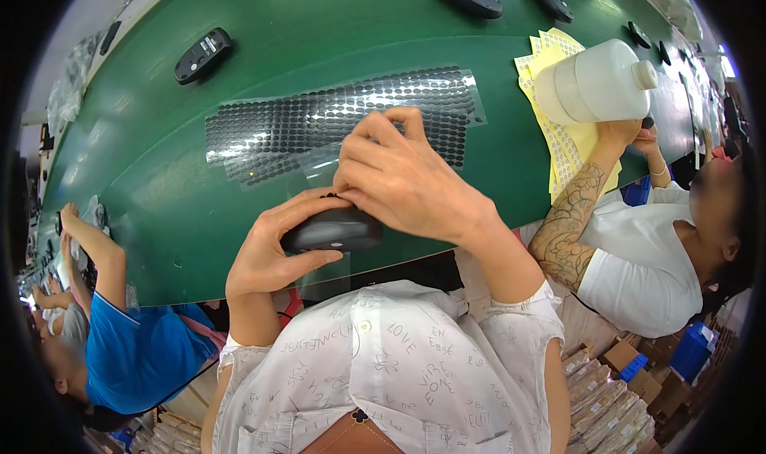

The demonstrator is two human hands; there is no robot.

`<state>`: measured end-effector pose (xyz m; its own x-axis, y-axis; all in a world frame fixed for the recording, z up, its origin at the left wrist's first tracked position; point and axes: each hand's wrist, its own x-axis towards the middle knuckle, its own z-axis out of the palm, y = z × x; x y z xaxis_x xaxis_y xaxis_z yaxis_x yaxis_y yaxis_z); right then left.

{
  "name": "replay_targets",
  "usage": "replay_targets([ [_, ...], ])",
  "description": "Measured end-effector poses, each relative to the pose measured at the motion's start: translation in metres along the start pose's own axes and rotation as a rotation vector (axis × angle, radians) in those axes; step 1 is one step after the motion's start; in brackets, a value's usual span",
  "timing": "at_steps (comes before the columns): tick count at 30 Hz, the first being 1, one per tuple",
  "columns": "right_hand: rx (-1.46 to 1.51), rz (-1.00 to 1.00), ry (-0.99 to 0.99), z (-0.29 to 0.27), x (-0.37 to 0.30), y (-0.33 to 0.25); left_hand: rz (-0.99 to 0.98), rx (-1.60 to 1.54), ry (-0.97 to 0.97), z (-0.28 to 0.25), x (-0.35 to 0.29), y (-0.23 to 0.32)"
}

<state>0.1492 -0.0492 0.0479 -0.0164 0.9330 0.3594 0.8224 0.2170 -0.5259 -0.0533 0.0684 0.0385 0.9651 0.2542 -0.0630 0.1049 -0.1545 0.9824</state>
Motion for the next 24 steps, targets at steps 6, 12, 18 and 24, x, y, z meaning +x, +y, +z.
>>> replay_targets([
  [6,0.255,0.165,0.081,0.013,-0.01,0.012,-0.215,-0.476,0.098,0.007,-0.003,-0.014],
  [12,0.479,0.634,0.343,0.017,-0.017,-0.015,-0.337,-0.766,0.306,0.021,0.015,-0.004],
  [18,0.406,0.693,0.322,0.028,-0.009,-0.024,-0.347,-0.742,0.342,0.03,0.013,-0.007],
  [24,0.298,0.678,0.233,0.026,-0.014,-0.019,-0.32,-0.621,0.344,0.041,0.015,-0.012],
])
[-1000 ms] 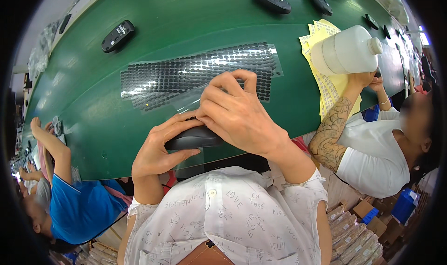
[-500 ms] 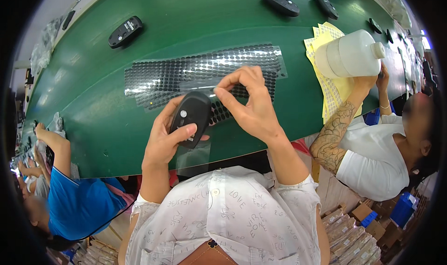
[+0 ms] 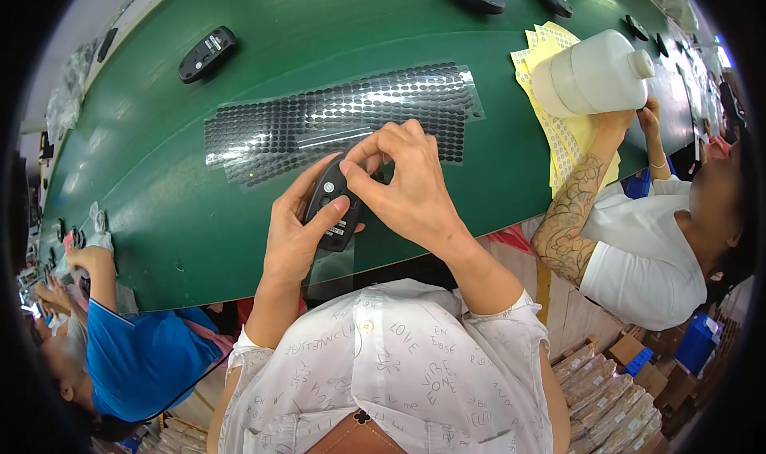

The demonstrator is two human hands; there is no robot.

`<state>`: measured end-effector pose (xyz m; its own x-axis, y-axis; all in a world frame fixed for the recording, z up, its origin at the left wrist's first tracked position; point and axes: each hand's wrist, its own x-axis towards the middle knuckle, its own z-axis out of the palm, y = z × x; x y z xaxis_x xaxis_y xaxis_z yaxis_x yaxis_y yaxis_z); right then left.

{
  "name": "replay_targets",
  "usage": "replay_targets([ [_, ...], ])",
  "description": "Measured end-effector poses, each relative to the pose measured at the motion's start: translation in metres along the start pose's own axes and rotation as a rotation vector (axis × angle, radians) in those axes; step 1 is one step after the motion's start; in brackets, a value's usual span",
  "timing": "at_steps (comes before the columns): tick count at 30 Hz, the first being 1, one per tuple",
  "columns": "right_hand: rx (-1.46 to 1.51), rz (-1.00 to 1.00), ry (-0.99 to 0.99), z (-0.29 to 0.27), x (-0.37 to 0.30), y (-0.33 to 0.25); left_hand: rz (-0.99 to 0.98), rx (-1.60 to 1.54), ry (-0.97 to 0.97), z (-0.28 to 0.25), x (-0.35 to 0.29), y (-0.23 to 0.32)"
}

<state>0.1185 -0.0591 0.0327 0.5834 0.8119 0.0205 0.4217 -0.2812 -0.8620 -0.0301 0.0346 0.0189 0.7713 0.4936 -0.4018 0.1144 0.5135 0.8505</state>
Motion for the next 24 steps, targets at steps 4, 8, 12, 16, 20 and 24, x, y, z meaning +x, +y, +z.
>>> replay_targets([
  [4,-0.021,-0.001,0.0,-0.0002,-0.0003,0.0022,0.041,0.069,0.011,-0.0013,0.0026,-0.0056],
  [8,-0.01,0.002,0.005,-0.0006,-0.0007,0.001,0.062,0.097,0.028,0.0014,0.0022,-0.0049],
  [12,-0.011,0.0,0.005,-0.0004,-0.0016,-0.0006,0.071,0.113,0.027,0.0006,0.0012,-0.0051],
  [16,-0.017,-0.012,0.008,0.0011,-0.0025,-0.001,0.091,0.128,0.03,-0.0003,0.0005,-0.0069],
  [20,-0.022,-0.012,0.007,0.0022,-0.0037,-0.0025,0.101,0.154,0.01,-0.002,0.0005,-0.0069],
  [24,-0.041,-0.024,0.018,0.0039,-0.0044,-0.004,0.101,0.152,0.028,-0.001,-0.0007,-0.0062],
])
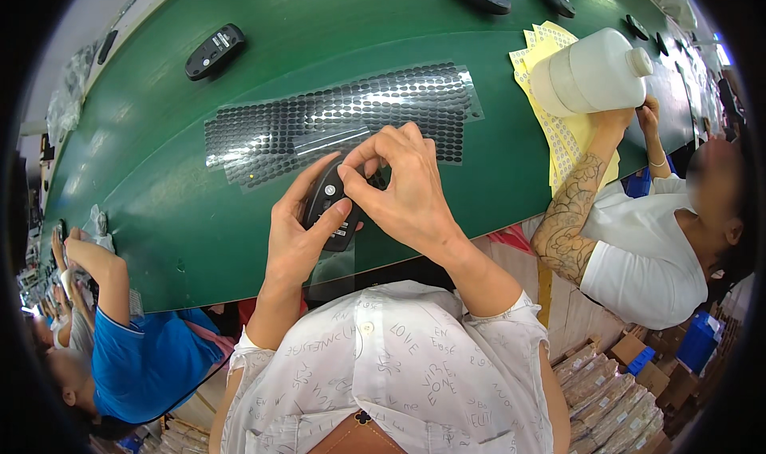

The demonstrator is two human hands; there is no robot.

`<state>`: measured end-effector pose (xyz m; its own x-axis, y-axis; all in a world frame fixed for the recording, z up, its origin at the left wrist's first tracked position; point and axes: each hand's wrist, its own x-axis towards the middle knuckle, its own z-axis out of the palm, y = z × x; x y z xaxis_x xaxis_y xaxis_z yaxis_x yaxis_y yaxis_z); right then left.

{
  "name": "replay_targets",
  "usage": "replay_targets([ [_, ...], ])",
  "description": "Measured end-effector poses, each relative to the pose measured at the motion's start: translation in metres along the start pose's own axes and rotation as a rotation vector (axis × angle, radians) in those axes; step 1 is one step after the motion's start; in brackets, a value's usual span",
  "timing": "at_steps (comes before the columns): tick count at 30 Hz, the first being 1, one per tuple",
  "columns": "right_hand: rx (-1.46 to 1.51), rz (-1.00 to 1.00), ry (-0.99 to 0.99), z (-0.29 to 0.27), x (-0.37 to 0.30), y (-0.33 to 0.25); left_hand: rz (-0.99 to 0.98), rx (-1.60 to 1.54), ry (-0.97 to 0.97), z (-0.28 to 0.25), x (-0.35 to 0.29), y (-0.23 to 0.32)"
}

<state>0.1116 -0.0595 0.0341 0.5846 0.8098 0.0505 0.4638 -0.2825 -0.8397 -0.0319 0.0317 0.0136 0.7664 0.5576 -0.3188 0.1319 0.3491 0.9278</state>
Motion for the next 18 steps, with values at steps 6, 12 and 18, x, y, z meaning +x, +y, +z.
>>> replay_targets([
  [6,-0.026,-0.026,0.025,0.0,-0.001,-0.002,0.023,0.023,0.03,0.003,-0.001,0.0],
  [12,0.011,-0.031,0.041,0.002,0.001,0.002,-0.011,-0.056,0.0,0.001,-0.003,0.003],
  [18,0.126,-0.081,0.229,0.016,-0.003,0.003,-0.062,-0.156,-0.002,0.001,-0.003,0.006],
])
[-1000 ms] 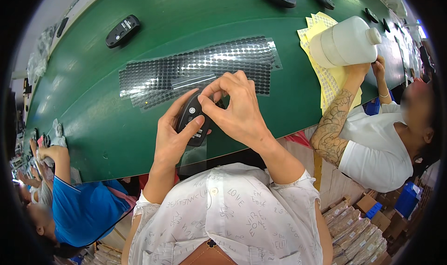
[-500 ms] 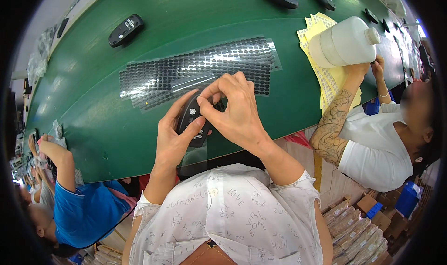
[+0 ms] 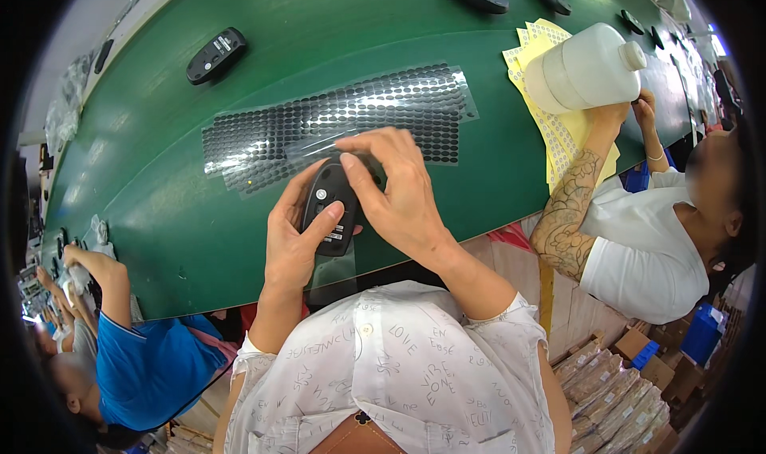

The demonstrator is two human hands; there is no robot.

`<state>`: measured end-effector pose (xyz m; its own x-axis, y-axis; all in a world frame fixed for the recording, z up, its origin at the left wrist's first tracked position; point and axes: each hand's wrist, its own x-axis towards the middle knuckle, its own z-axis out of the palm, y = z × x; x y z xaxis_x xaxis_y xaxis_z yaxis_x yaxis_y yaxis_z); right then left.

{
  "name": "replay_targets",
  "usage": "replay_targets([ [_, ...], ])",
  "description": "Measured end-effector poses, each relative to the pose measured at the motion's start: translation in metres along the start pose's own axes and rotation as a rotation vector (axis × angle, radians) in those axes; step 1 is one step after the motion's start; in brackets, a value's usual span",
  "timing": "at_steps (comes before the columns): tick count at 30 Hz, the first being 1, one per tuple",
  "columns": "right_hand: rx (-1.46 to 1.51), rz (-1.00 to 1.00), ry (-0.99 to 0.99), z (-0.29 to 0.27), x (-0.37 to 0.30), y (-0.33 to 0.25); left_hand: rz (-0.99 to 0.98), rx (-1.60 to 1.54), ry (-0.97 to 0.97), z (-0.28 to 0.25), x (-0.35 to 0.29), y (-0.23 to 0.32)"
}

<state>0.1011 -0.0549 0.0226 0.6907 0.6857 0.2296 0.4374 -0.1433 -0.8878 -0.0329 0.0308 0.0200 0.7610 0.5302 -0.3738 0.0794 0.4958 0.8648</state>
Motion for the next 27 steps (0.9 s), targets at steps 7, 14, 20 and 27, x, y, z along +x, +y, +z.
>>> replay_targets([
  [7,0.248,0.219,-0.13,0.003,-0.002,0.001,0.193,0.162,0.004,0.001,0.002,-0.006],
  [14,0.353,0.308,-0.166,0.005,0.0,0.005,-0.004,-0.097,-0.013,0.005,0.001,-0.004],
  [20,0.31,0.289,-0.179,0.005,0.002,0.003,0.023,-0.066,0.004,0.002,0.001,-0.005],
  [27,0.168,0.18,-0.221,0.002,0.0,0.009,0.092,0.018,0.021,0.003,0.004,-0.009],
])
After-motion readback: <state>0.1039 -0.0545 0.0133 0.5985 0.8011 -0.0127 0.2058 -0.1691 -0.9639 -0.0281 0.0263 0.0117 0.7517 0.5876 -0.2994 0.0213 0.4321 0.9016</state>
